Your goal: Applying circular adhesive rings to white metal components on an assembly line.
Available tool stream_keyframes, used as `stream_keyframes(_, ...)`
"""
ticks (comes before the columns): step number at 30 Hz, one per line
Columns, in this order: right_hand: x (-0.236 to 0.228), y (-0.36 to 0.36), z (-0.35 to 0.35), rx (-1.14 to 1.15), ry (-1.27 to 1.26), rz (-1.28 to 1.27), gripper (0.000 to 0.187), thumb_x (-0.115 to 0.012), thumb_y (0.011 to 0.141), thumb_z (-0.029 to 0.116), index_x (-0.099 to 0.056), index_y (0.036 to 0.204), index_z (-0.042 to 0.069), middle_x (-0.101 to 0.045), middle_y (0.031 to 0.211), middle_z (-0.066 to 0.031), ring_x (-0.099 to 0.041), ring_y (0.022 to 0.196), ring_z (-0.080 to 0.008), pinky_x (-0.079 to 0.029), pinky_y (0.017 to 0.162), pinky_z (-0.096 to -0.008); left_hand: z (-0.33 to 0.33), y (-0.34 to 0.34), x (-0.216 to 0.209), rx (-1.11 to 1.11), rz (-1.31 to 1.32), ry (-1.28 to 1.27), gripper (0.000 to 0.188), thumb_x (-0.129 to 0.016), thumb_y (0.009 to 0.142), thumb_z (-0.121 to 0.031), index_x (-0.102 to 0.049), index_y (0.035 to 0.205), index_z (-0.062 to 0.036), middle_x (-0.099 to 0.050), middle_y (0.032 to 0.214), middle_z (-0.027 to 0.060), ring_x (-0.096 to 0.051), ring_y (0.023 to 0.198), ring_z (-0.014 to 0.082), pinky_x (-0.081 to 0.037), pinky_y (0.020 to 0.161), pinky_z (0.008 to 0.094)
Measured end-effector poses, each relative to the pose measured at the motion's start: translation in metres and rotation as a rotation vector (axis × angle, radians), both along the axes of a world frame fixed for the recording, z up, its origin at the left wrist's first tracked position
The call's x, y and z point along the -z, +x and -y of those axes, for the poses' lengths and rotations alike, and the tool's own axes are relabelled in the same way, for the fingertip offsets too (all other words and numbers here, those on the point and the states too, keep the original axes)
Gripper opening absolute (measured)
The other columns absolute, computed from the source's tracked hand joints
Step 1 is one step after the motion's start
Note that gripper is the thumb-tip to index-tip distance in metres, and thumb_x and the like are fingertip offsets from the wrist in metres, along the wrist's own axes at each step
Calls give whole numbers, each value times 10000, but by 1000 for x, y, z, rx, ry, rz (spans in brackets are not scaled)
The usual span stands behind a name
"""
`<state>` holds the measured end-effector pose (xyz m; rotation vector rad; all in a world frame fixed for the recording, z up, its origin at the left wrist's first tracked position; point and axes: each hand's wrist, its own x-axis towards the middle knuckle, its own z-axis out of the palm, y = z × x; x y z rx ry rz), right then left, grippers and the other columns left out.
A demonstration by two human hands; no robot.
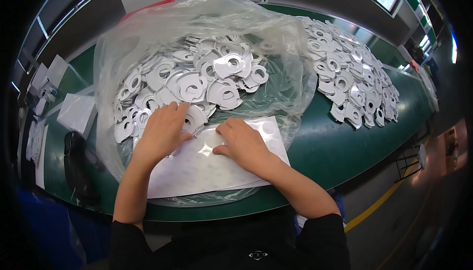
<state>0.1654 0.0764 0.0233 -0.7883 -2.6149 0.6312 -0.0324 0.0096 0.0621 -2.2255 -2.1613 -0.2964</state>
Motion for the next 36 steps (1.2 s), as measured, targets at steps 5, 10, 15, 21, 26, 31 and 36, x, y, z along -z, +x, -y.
stream_keyframes(5,-10,-10,-9,-57,-95,138,397,-751,702,234,-542,982,44,-551,976,-96,-529,997,-285,-469,791,-392,-5,-10,2,32,30,111,246,-699,708,-115,-538,857,-5,-556,737,130,-595,751,319,-458,638,390)
stream_keyframes(10,-15,-13,-19,-71,-183,235,395,-760,695,214,-524,970,58,-547,990,-88,-529,993,-280,-469,786,-392,-8,-1,-25,44,384,263,115,-641,756,-82,-558,718,-12,-591,741,131,-594,683,287,-460,636,384)
stream_keyframes(15,-17,-10,-10,-44,-133,194,331,-756,690,187,-553,925,76,-544,1003,-81,-534,960,-267,-481,761,-382,-19,15,-20,19,1421,118,132,-599,842,-144,-576,784,-28,-652,922,115,-623,854,211,-480,773,353)
stream_keyframes(21,-8,-5,8,23,12,87,277,-734,686,162,-572,894,78,-561,926,-42,-541,935,-250,-500,705,-378,-25,39,28,87,2502,-11,532,-295,943,-521,-456,1115,-44,-514,1224,205,-552,1091,341,-473,896,446)
stream_keyframes(26,-11,0,13,-37,173,-11,260,-714,679,133,-571,889,82,-566,849,-28,-548,900,-235,-502,664,-363,-31,34,53,174,2404,21,566,-183,963,-536,-421,1186,-74,-524,1205,204,-580,991,308,-475,696,335)
stream_keyframes(31,-24,4,8,-276,321,15,209,-699,691,65,-615,879,105,-601,825,1,-570,803,-207,-477,634,-318,-34,37,59,74,2348,25,584,-140,970,-533,-422,1202,-77,-549,1169,195,-593,939,280,-439,630,307)
stream_keyframes(36,-36,2,11,-354,-433,-511,164,-703,743,7,-625,879,54,-610,781,-22,-570,677,-127,-449,611,-237,-31,35,61,116,2292,-48,636,-117,957,-567,-429,1218,-78,-589,1095,159,-602,913,244,-448,624,303)
